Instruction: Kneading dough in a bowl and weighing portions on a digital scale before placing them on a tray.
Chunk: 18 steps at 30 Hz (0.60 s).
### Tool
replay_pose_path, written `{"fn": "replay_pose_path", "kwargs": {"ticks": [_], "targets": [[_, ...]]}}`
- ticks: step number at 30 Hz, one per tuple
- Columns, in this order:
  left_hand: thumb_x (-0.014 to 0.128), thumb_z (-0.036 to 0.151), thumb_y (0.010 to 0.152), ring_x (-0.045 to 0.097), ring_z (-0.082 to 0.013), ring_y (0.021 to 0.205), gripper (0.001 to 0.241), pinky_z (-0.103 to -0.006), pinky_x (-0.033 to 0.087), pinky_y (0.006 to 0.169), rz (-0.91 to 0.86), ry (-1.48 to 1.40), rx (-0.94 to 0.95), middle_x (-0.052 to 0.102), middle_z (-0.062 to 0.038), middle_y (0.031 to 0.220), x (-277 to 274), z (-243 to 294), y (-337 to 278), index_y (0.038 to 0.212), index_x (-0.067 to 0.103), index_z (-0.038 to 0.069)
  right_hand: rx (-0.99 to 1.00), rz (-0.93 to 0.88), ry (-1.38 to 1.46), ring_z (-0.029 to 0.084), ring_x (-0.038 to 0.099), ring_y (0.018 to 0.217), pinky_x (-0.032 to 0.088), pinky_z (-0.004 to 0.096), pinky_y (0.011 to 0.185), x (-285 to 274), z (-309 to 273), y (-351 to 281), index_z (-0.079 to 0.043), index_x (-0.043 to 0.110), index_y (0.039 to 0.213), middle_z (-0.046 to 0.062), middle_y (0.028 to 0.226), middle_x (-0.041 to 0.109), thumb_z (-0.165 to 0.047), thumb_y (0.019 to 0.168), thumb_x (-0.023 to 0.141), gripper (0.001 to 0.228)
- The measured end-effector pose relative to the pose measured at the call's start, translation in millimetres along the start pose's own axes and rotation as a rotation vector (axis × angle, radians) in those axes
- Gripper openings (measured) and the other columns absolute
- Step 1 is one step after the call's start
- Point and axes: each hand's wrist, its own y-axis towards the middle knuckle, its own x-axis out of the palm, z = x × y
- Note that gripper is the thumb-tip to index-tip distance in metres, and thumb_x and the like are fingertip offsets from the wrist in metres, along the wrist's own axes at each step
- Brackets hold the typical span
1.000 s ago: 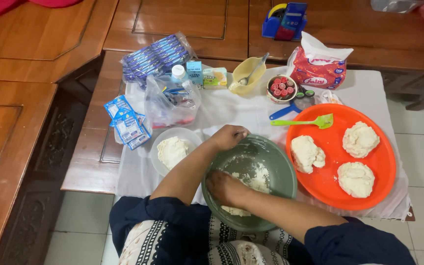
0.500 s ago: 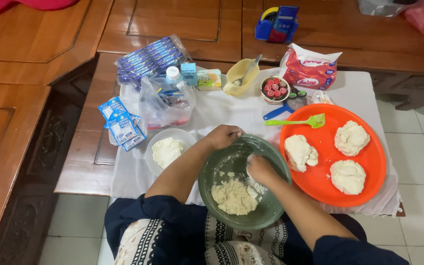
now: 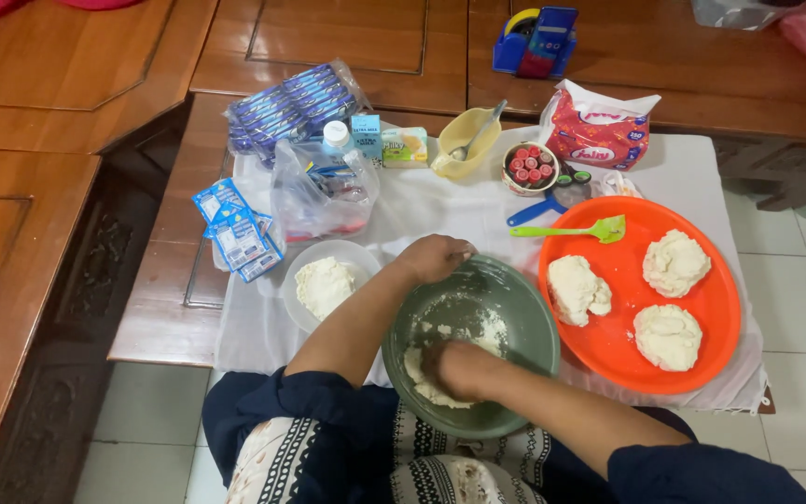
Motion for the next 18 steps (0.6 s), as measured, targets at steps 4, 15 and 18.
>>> {"fn": "replay_pose_path", "kwargs": {"ticks": [4, 15, 18], "targets": [[0.051, 0.043, 0.102, 0.063, -0.0341, 0.108, 0.044, -0.0478, 0.057, 0.089, 0.129, 0.382, 0.019, 0.066, -0.011, 0.115, -14, 22, -29, 0.137, 0.062, 0.02, 0.74, -0.178, -0.158, 0.032, 0.068, 0.089, 0.057, 0.046, 0.078, 2, 43, -39, -0.011, 0.072, 0.082, 0.01, 0.082, 0.069, -0.031, 0.087, 0.061, 0.024], [0.063, 0.052, 0.094, 0.064, -0.0319, 0.06, 0.048, -0.0422, 0.053, 0.064, 0.457, 0.011, -0.683, 0.066, -0.011, 0.066, 52, 68, -239, 0.077, 0.066, 0.006, 1.145, 0.095, -0.016, 0.022, 0.059, 0.063, 0.049, 0.039, 0.065, -24, 28, -62, -0.009, 0.062, 0.079, 0.003, 0.081, 0.069, -0.027, 0.09, 0.071, 0.023], [0.057, 0.053, 0.093, 0.06, -0.0161, 0.055, 0.074, -0.0265, 0.045, 0.048, 0.202, -0.729, -0.923, 0.068, -0.009, 0.071, 80, 54, -229, 0.145, 0.049, 0.002, 1.212, 0.026, 0.004, 0.021, 0.065, 0.067, 0.053, 0.037, 0.067, -27, 26, -56, -0.012, 0.073, 0.096, 0.001, 0.101, 0.076, -0.021, 0.093, 0.061, 0.016]]}}
